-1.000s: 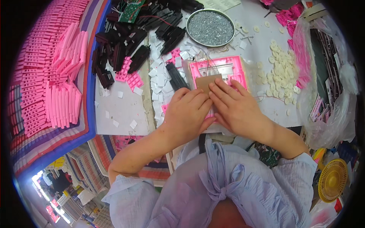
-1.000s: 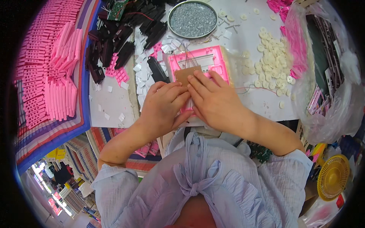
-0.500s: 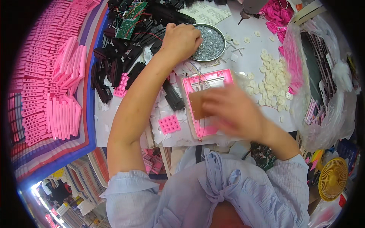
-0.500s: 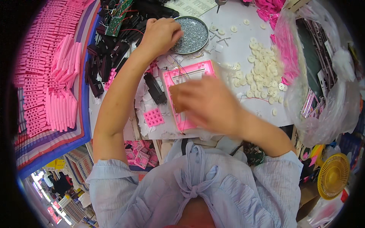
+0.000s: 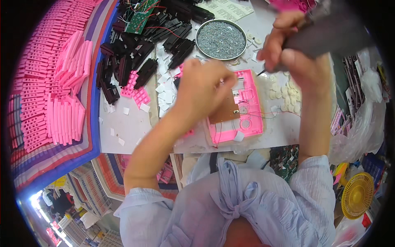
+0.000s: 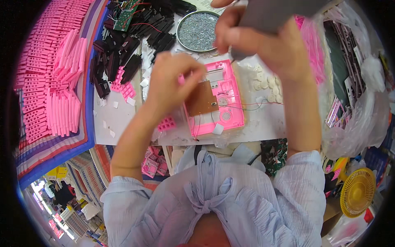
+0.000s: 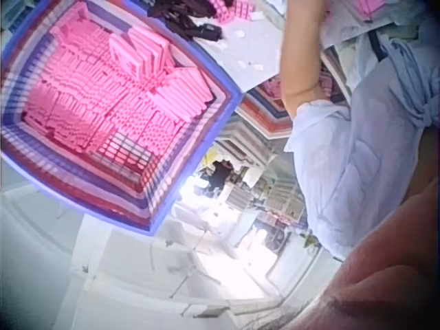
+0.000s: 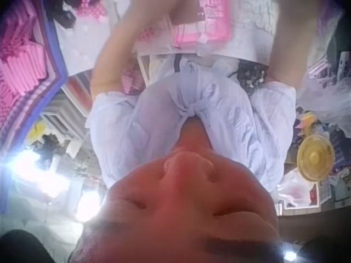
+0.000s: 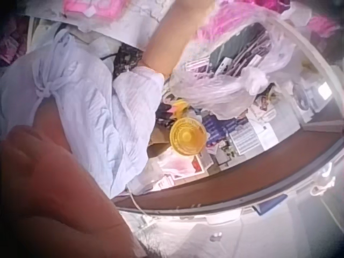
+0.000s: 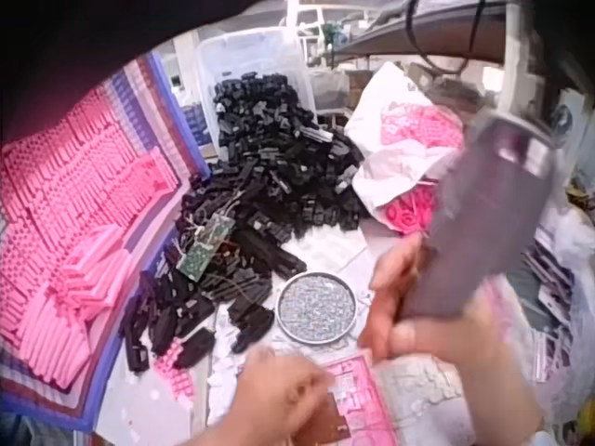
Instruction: Assembling a pink toy calculator by inserting buttons, wiring, and a circuit board into the housing.
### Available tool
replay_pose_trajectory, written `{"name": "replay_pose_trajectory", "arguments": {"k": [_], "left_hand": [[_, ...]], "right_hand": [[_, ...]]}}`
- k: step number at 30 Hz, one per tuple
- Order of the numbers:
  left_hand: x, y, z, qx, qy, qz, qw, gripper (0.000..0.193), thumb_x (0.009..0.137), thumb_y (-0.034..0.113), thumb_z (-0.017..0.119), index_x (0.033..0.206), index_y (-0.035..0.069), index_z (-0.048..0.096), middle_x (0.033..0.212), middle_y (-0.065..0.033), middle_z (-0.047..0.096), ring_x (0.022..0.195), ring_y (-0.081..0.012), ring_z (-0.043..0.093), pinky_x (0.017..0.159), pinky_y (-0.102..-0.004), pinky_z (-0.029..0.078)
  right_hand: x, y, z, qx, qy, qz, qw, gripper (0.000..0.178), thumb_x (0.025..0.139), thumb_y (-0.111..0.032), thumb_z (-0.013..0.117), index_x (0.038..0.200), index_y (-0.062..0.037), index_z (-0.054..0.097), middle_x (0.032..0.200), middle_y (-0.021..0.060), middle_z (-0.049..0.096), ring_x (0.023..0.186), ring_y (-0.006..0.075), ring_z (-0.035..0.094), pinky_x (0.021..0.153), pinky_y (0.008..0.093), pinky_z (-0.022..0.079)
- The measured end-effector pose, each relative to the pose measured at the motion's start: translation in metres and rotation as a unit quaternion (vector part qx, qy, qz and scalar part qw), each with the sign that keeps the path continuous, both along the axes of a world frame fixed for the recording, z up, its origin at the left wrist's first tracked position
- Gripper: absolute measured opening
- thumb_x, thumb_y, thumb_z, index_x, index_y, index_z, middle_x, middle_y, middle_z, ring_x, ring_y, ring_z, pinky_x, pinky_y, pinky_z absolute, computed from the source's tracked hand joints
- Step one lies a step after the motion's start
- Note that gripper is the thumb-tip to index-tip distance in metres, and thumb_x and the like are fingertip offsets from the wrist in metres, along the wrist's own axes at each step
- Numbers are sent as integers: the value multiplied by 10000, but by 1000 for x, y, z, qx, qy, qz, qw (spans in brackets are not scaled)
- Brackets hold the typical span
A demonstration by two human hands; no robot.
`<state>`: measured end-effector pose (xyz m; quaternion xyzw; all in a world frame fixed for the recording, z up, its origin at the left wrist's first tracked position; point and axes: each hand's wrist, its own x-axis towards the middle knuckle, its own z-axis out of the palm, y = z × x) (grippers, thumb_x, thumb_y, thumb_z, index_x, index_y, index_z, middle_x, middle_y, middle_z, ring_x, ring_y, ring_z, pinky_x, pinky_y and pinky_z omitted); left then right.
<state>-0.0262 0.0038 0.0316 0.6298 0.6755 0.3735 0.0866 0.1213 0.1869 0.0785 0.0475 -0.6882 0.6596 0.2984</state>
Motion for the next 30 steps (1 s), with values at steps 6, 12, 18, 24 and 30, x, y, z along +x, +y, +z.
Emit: {"name": "replay_pose_trajectory", "arguments": {"k": [6, 12, 18, 24, 30], "left_hand": [[47, -56, -26, 86, -76, -24, 993, 53, 850, 61, 689, 892, 92, 676, 855, -21, 686, 727, -195, 617, 756, -374, 388], [63, -72, -36, 149, -286, -44, 945, 69, 855, 64, 723, 906, 68, 678, 860, -27, 685, 724, -191, 609, 772, -354, 398], [67, -75, -42, 161, -348, -62, 921, 55, 868, 60, 719, 909, 61, 681, 855, -29, 690, 741, -185, 620, 783, -354, 412], [66, -74, -39, 192, -367, -80, 907, 82, 858, 92, 753, 907, 70, 691, 855, -36, 708, 733, -197, 635, 738, -355, 429], [52, -71, -25, 157, -186, -69, 967, 135, 818, 151, 794, 856, 89, 681, 759, -23, 663, 698, -225, 629, 662, -348, 434]], "right_hand": [[25, -87, 6, -226, 74, 35, 971, 396, 906, -180, 708, 1226, -136, 478, 582, -29, 487, 511, 119, 481, 517, 296, 444], [31, -89, 19, -191, 119, 140, 964, 332, 874, -141, 742, 1092, -157, 492, 600, -18, 557, 468, 105, 520, 481, 279, 490], [27, -101, 21, -194, 132, 121, 964, 308, 871, -121, 734, 1053, -159, 487, 589, -17, 557, 457, 101, 519, 494, 284, 513], [27, -104, 23, -247, 123, 121, 954, 297, 870, -151, 743, 1048, -167, 505, 559, -33, 535, 433, 86, 497, 473, 278, 509], [27, -105, 24, -240, 100, 92, 961, 300, 880, -166, 742, 1063, -165, 504, 551, -31, 514, 439, 97, 477, 460, 277, 470]]}}
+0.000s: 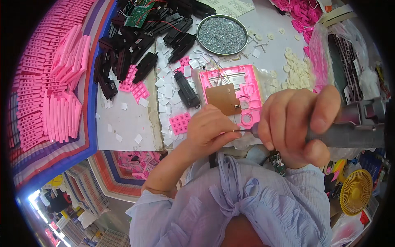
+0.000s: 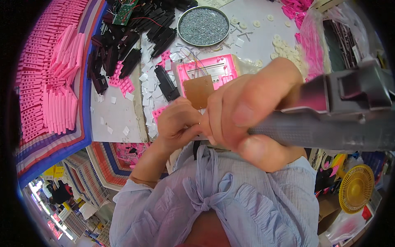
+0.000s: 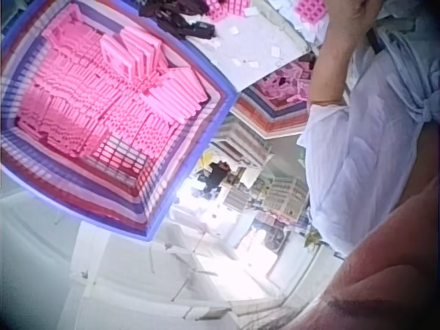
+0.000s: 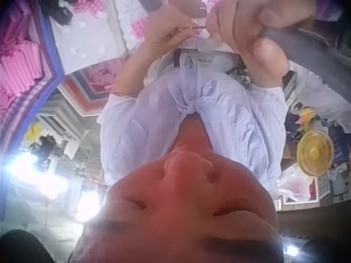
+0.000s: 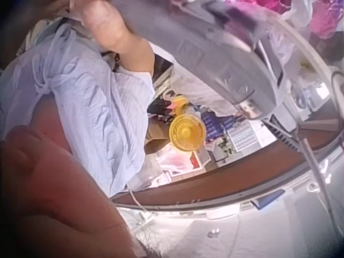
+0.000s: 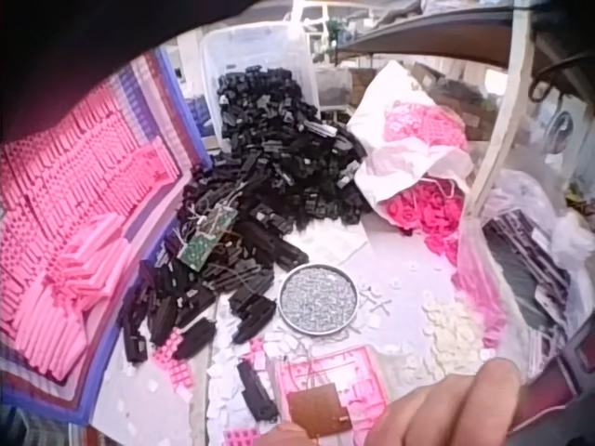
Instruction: Assembling a pink toy calculator by inserting buttons, wiring, and a circuit board into the housing.
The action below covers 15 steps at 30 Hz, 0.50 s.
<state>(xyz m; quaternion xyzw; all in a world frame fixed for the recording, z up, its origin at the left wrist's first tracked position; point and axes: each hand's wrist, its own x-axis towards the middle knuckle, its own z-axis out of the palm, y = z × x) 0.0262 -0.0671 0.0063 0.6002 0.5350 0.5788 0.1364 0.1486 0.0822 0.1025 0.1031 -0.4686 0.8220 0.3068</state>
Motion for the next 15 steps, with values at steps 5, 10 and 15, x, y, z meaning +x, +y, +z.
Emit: {"name": "replay_pose_trajectory", "arguments": {"k": [5, 10, 15], "left_hand": [[-34, -13, -3, -150, 181, 84, 968, 204, 784, 195, 796, 756, 106, 615, 759, -18, 634, 751, -217, 643, 745, -369, 433], [-2, 6, -14, -160, 253, 106, 948, 186, 767, 176, 794, 753, 109, 621, 968, 15, 679, 952, -162, 661, 849, -387, 388], [-1, 2, -17, -167, 228, 104, 954, 142, 780, 172, 779, 786, 112, 651, 956, 25, 682, 916, -157, 657, 822, -382, 390]], "right_hand": [[-10, 19, -39, 57, -47, -70, 995, 284, 880, -66, 666, 1110, -65, 498, 715, 42, 548, 607, 128, 526, 569, 311, 459], [-25, 27, -75, 98, -148, -128, 976, 235, 842, -21, 669, 1057, -22, 573, 815, 39, 590, 722, 103, 578, 651, 276, 493], [-34, 26, -83, 197, -136, -115, 964, 226, 908, -41, 624, 1062, -48, 459, 718, 49, 525, 602, 124, 489, 584, 325, 487]]}}
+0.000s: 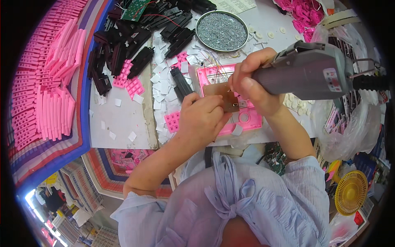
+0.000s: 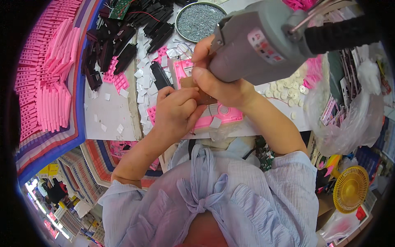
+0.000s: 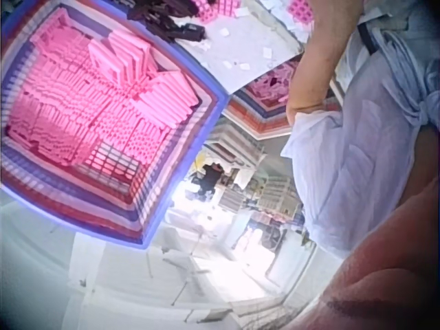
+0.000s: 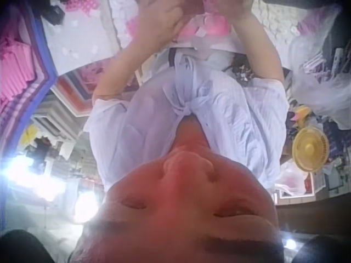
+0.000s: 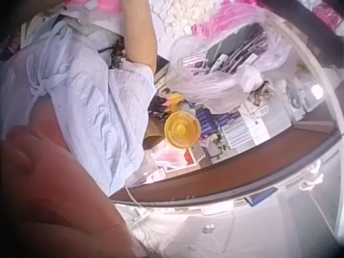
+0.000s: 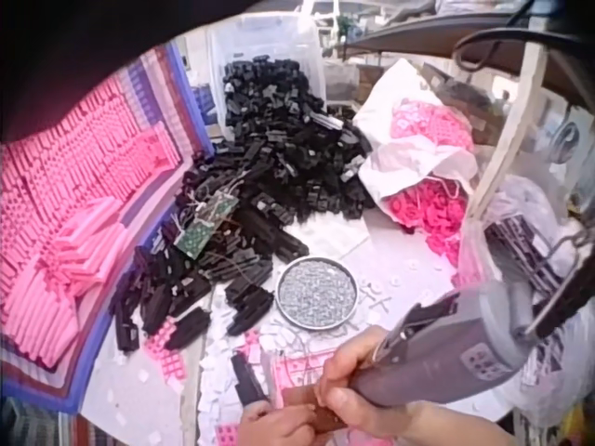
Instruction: Assembling a pink toy calculator by inserting buttons, wiring, and a circuit board into the housing.
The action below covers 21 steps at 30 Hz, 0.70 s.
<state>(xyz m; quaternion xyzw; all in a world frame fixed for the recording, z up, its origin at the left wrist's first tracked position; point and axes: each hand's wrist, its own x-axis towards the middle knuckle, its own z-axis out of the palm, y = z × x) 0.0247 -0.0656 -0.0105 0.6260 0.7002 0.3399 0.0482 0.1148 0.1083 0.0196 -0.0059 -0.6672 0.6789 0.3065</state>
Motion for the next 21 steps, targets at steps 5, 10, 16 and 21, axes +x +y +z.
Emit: {"name": "replay_pose_trajectory", "arguments": {"k": [5, 10, 16, 21], "left_hand": [[1, -3, 0, -6, -31, 17, 999, 132, 788, 167, 771, 804, 121, 648, 932, 33, 683, 887, -162, 650, 796, -385, 381], [0, -6, -1, 1, -56, 17, 998, 141, 805, 154, 766, 840, 122, 634, 973, 24, 701, 878, -145, 649, 861, -380, 372], [-6, -3, 2, 21, -120, 27, 992, 179, 792, 82, 772, 858, 95, 606, 1043, -30, 714, 912, -203, 679, 932, -408, 416], [-5, 18, 8, 142, -149, -17, 978, 237, 737, 21, 783, 851, 60, 579, 975, -69, 697, 937, -292, 680, 774, -410, 522]], "right_hand": [[-2, -3, -7, 73, -24, 8, 997, 216, 910, -24, 634, 1007, -58, 444, 708, 77, 539, 583, 137, 487, 586, 335, 486], [2, -4, -9, 42, -31, 8, 999, 206, 893, -36, 664, 993, -48, 485, 723, 74, 557, 610, 138, 523, 590, 325, 480], [4, -11, 20, -134, 78, 23, 988, 247, 886, -25, 652, 1088, 19, 517, 737, 66, 583, 616, 121, 573, 566, 272, 492], [8, -14, 37, -129, 115, 58, 983, 306, 904, -54, 643, 1146, 13, 468, 700, 59, 558, 588, 120, 541, 577, 300, 497]]}}
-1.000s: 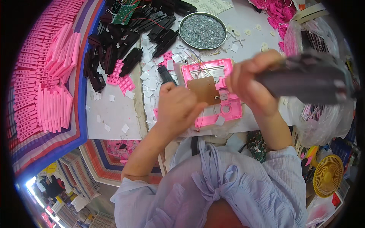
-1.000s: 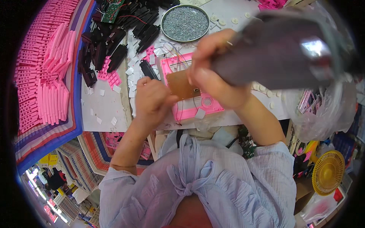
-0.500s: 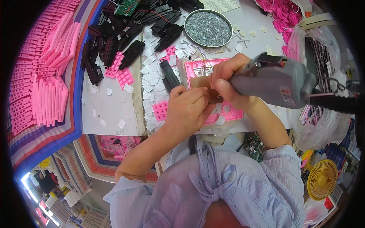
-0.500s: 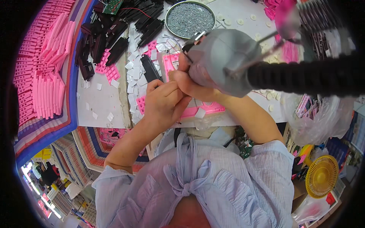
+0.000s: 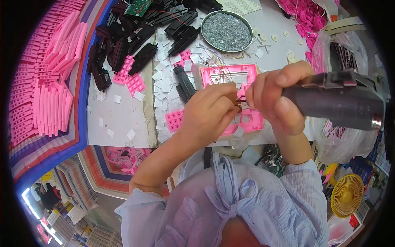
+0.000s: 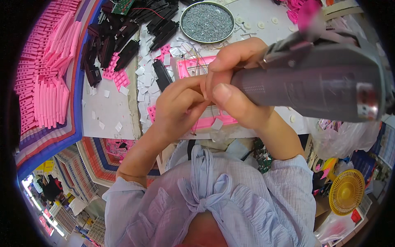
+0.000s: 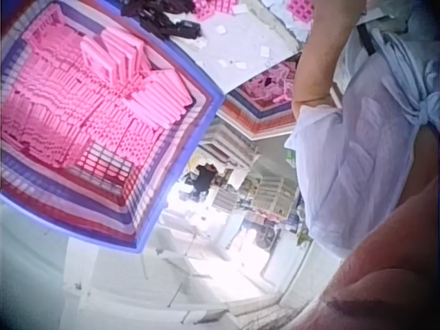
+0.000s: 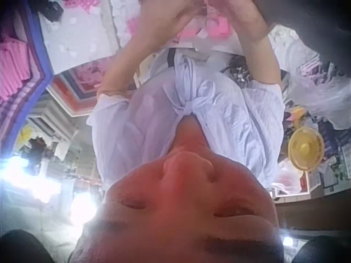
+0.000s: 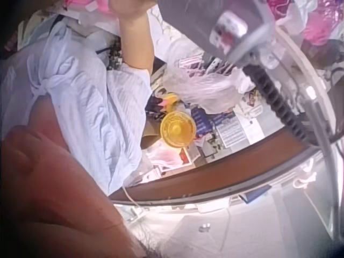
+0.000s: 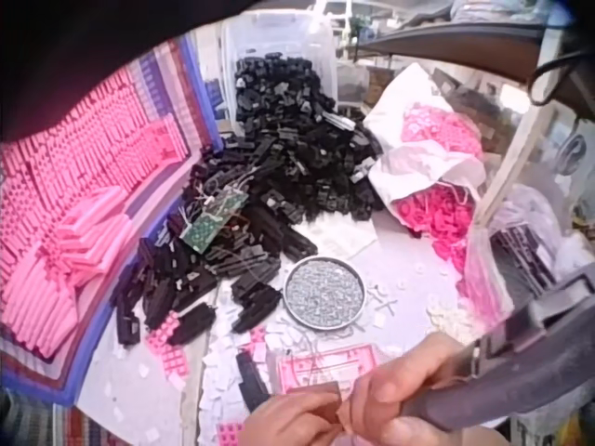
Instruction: Assembling a pink toy calculator by inserting buttons, wiring, and a circuit board into the housing.
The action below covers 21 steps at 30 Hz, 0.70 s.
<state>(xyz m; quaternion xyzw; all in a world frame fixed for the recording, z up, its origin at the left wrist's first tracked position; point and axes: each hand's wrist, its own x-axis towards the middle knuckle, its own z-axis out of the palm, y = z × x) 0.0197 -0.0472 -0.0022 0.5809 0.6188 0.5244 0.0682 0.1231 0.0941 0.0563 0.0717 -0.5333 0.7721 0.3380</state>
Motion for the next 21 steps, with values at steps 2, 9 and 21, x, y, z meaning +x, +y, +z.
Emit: {"name": "replay_pose_trajectory", "arguments": {"k": [2, 9, 21], "left_hand": [[0, 9, -11, 50, 2, -26, 998, 248, 728, 13, 785, 842, 58, 569, 957, -67, 697, 897, -295, 680, 734, -396, 530], [5, 0, -6, 31, 26, -18, 999, 265, 710, -7, 792, 835, 62, 568, 906, -65, 710, 820, -271, 687, 705, -381, 537], [1, -1, -2, 37, 48, -31, 998, 267, 702, -4, 797, 851, 63, 586, 888, -76, 713, 781, -273, 689, 682, -377, 542]], "right_hand": [[3, -1, 5, 5, 6, 5, 1000, 313, 903, -55, 635, 1152, 9, 458, 687, 54, 545, 576, 120, 525, 585, 310, 496], [15, -3, 18, 11, -51, -10, 999, 346, 932, -225, 700, 1145, -118, 448, 618, 5, 468, 538, 146, 458, 539, 329, 451], [18, -5, 19, 34, -79, -27, 996, 329, 927, -232, 711, 1103, -130, 452, 624, 8, 484, 528, 140, 461, 529, 321, 436]]}}
